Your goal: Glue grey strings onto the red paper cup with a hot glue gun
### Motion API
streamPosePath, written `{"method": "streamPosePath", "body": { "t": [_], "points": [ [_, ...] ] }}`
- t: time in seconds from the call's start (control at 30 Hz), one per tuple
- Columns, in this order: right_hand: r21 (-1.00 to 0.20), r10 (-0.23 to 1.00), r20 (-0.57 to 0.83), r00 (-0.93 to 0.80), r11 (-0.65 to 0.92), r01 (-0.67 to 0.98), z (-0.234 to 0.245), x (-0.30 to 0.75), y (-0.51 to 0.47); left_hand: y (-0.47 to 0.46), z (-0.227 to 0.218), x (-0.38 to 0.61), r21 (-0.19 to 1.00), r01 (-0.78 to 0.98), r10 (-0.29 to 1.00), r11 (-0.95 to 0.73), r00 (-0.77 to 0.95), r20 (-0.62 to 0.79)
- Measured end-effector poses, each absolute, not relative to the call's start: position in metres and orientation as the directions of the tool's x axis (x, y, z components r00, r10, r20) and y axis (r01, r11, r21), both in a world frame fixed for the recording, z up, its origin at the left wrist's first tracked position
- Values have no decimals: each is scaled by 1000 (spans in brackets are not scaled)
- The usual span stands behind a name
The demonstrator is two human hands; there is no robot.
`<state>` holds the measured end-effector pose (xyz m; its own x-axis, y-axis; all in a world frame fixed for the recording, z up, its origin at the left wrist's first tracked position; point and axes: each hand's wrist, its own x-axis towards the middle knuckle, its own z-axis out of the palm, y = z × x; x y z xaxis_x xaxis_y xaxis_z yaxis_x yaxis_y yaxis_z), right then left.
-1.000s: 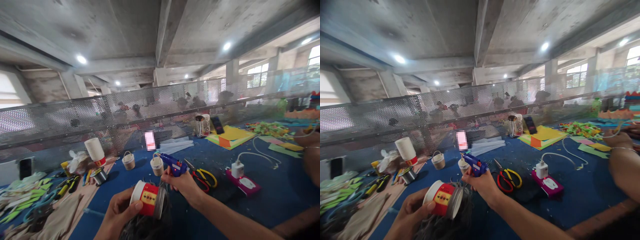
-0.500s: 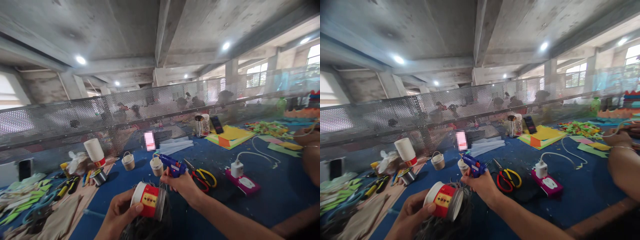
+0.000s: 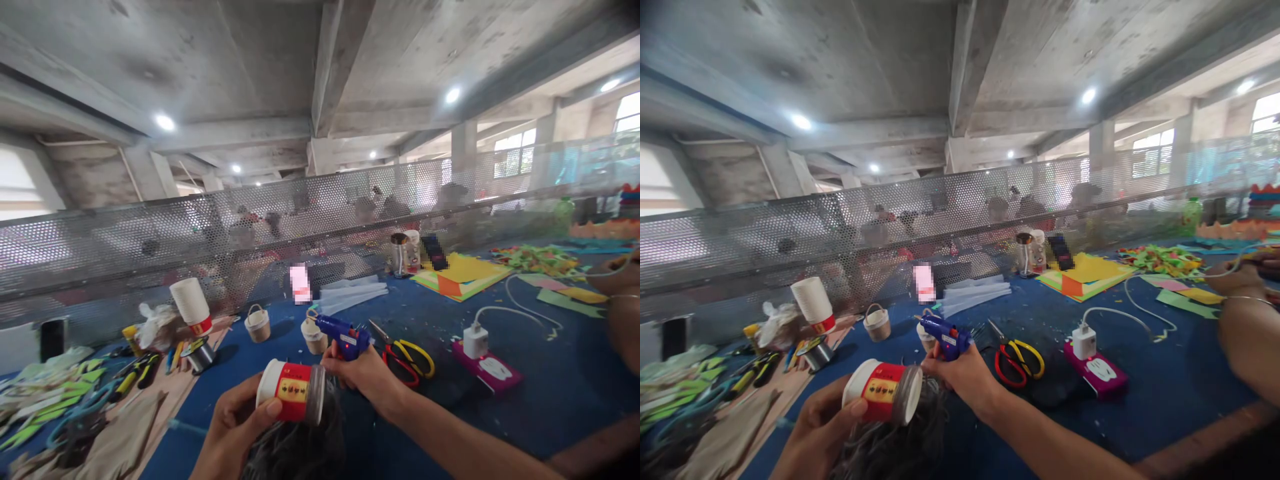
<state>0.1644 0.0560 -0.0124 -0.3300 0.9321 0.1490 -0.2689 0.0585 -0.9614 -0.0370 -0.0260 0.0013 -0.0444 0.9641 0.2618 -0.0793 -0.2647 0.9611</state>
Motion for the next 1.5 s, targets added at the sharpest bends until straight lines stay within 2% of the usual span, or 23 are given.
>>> {"method": "streamPosePath", "body": {
  "t": [0.47,0.7,0.87,1.03,1.17,1.37,1.5],
  "points": [
    [-959,894,165,-417,46,-280,-10,166,45,-25,10,-19,921,-366,987,-135,-130,93],
    [-960,916,161,-367,60,-273,-5,165,43,-23,7,-18,929,-344,987,-139,-126,101],
    [-953,925,213,-313,126,-276,-13,166,52,-19,2,-23,953,-227,975,-199,-139,171],
    [-950,951,245,-189,196,-244,-12,166,56,-19,4,-22,954,53,928,-294,-224,298],
    [-930,944,235,-232,149,-335,-6,168,51,-20,5,-19,910,227,890,-348,-225,397],
    [-927,933,254,-255,160,-338,-7,169,50,-12,-9,-26,848,377,884,-371,-136,447],
    [-931,931,270,-247,188,-313,-9,170,52,-12,-10,-26,828,393,862,-400,-146,486]
  ]
}}
